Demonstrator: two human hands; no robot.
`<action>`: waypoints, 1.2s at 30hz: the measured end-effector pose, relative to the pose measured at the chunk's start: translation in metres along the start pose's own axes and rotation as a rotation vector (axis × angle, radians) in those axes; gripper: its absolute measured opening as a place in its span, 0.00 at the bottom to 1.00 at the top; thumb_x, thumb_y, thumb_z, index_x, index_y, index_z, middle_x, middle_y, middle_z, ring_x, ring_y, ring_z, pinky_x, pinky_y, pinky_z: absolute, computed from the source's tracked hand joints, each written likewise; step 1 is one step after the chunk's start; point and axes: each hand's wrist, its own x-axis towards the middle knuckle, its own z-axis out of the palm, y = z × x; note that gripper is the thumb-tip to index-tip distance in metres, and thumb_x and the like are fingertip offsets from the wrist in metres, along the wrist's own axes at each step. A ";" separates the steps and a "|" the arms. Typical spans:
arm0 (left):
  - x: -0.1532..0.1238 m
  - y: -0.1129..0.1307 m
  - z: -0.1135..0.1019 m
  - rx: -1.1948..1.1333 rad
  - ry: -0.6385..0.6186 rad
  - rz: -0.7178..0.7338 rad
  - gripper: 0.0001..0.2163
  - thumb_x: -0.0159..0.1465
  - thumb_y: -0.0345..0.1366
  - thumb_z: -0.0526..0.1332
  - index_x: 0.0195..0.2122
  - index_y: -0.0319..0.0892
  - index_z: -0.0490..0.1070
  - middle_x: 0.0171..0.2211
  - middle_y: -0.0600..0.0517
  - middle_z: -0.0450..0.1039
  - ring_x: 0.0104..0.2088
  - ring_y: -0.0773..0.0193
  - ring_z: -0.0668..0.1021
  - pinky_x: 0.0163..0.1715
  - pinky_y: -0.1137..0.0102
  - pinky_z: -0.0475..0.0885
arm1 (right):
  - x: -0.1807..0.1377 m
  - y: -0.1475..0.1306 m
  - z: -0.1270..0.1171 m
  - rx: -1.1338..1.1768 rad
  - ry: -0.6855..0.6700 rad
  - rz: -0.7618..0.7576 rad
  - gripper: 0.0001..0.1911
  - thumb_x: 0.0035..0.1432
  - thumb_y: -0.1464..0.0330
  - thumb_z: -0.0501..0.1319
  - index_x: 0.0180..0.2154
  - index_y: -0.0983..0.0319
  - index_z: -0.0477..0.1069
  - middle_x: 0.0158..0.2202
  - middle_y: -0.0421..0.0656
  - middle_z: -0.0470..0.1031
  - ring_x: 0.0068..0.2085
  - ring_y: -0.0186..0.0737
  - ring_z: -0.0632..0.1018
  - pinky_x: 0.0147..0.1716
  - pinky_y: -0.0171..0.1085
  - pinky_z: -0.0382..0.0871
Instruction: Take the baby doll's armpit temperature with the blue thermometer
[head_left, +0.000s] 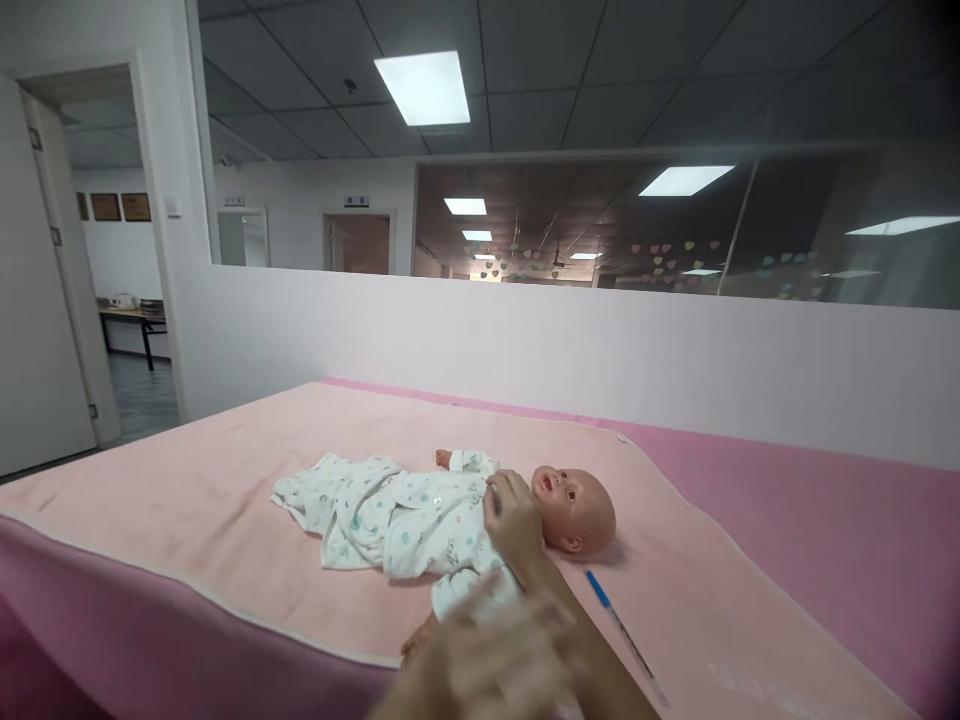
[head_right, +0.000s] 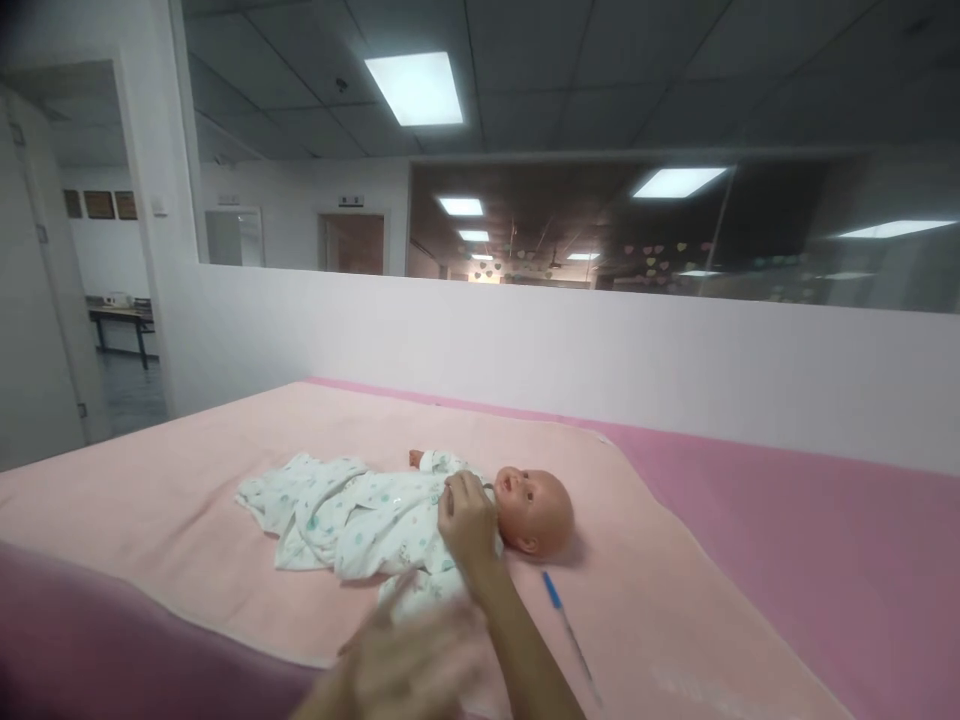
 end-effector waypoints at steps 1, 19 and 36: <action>0.001 -0.003 -0.001 -0.019 0.039 0.010 0.10 0.63 0.39 0.50 0.39 0.48 0.69 0.40 0.50 0.71 0.40 0.64 0.72 0.46 0.61 0.66 | 0.002 -0.004 0.000 0.016 -0.020 -0.029 0.09 0.53 0.74 0.49 0.31 0.62 0.66 0.31 0.44 0.68 0.35 0.38 0.67 0.34 0.34 0.58; 0.043 -0.103 -0.017 -0.711 -0.390 -0.620 0.13 0.51 0.36 0.61 0.37 0.39 0.71 0.33 0.50 0.72 0.35 0.63 0.72 0.37 0.71 0.67 | 0.008 -0.020 0.025 0.047 -0.268 -0.115 0.01 0.49 0.72 0.53 0.26 0.61 0.61 0.27 0.40 0.66 0.32 0.36 0.66 0.36 0.35 0.56; 0.039 -0.105 -0.019 -0.762 -0.358 -0.702 0.23 0.48 0.30 0.60 0.47 0.42 0.61 0.26 0.56 0.69 0.28 0.69 0.70 0.30 0.74 0.65 | 0.005 -0.021 0.026 0.084 -0.259 -0.059 0.03 0.50 0.73 0.53 0.26 0.61 0.60 0.27 0.39 0.66 0.31 0.35 0.66 0.35 0.35 0.57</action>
